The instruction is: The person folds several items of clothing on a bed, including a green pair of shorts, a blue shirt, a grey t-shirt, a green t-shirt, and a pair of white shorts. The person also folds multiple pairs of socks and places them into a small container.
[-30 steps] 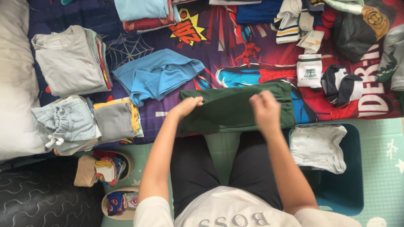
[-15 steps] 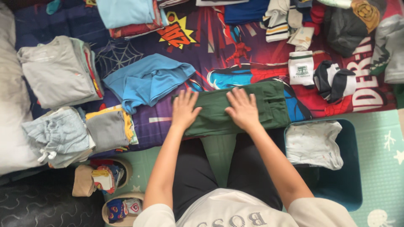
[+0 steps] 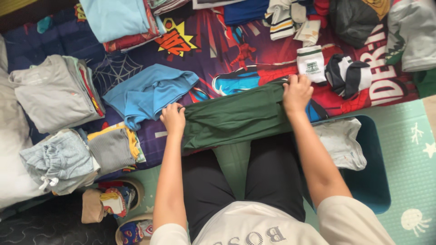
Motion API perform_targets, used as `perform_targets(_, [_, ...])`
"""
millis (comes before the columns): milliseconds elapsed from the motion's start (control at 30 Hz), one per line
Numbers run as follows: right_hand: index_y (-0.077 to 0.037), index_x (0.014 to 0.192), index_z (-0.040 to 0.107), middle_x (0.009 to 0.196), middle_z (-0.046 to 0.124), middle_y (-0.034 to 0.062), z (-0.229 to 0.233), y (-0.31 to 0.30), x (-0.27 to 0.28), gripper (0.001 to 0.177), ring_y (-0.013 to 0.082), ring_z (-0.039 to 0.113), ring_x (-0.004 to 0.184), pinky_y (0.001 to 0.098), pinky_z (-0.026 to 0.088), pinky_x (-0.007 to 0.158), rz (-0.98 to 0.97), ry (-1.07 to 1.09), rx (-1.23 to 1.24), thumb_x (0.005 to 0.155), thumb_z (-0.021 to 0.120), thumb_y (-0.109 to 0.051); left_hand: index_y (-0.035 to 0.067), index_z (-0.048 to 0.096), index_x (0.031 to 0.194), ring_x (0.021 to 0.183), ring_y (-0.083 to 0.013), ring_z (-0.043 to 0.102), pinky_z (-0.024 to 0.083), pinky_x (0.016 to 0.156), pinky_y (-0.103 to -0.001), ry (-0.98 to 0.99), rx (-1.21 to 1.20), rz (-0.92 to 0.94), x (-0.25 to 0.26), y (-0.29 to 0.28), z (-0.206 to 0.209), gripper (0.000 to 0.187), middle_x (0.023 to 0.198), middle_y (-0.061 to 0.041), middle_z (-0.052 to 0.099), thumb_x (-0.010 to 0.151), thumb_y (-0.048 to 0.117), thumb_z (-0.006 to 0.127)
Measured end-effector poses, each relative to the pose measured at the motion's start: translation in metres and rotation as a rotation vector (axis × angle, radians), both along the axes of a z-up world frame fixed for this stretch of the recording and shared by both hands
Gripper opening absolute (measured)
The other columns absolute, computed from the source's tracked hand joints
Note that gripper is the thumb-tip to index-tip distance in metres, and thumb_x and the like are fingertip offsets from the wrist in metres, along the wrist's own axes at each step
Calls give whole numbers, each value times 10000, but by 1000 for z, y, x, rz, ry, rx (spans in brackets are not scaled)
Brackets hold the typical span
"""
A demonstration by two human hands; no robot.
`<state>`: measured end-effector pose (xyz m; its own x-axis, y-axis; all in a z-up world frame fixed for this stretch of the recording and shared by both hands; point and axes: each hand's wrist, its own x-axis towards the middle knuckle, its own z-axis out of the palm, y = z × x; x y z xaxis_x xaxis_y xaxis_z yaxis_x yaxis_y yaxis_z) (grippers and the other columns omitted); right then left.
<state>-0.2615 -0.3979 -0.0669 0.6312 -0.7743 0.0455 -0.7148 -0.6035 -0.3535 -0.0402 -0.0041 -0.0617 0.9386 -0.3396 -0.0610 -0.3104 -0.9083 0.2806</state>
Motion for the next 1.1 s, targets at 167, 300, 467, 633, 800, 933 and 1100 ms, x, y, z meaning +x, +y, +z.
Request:
perform_targets(167, [-81, 1410, 566, 1507, 509, 176, 11, 78, -13, 569, 390, 406, 1445, 645, 288, 1102, 272, -285, -145, 922, 734, -320, 88, 548, 1387, 1469, -412, 326, 288, 1147, -600, -235, -134, -267, -55, -35, 18, 554, 1536, -195, 414, 903, 291, 728])
perform_targets(300, [-74, 1421, 574, 1511, 522, 195, 23, 130, -80, 554, 383, 435, 1421, 630, 276, 1109, 239, -253, -102, 946, 674, -339, 95, 459, 1516, 1560, -425, 168, 177, 1219, -622, -145, -161, -527, -132, -68, 34, 714, 1660, -208, 267, 893, 317, 728])
perform_targets(467, [-19, 1100, 623, 1117, 621, 204, 9, 132, -211, 170, 376, 552, 1089, 481, 404, 1008, -180, -478, -85, 978, 568, -124, 144, 507, 1490, 1543, -404, 179, 186, 1195, -637, -55, -143, -790, -195, -101, 42, 699, 1646, -190, 281, 846, 275, 744])
perform_targets(633, [10, 1210, 579, 1240, 549, 239, -55, 92, -341, 255, 418, 519, 1191, 484, 408, 1058, -930, -467, -40, 967, 573, -66, 131, 607, 1373, 1554, -429, 200, 221, 1202, -641, 3, -166, -897, -217, -112, 32, 533, 1643, -186, 310, 861, 194, 745])
perform_targets(800, [-5, 1526, 481, 1544, 531, 249, -99, 41, -405, 949, 378, 522, 1438, 407, 435, 1185, -852, 155, 681, 700, 853, -287, 141, 654, 1285, 1539, -431, 216, 218, 1194, -650, 48, -143, -878, -220, -108, 28, 445, 1611, -164, 353, 854, 187, 754])
perform_targets(933, [42, 1569, 226, 1580, 346, 283, -112, 30, -400, 1433, 387, 354, 1469, 396, 335, 1166, -667, 170, 729, 513, 1029, -500, 140, 660, 1272, 1537, -442, 216, 215, 1192, -656, 50, -148, -821, -220, -94, 24, 408, 1605, -162, 367, 874, 176, 744])
perform_targets(1100, [-62, 1586, 150, 1621, 260, 194, -125, 51, -379, 1483, 413, 238, 1485, 547, 252, 1125, -620, 500, 726, 515, 1033, -583, 142, 671, 1239, 1538, -436, 226, 218, 1196, -654, 68, -147, -767, -225, -85, 22, 363, 1598, -157, 379, 882, 162, 730])
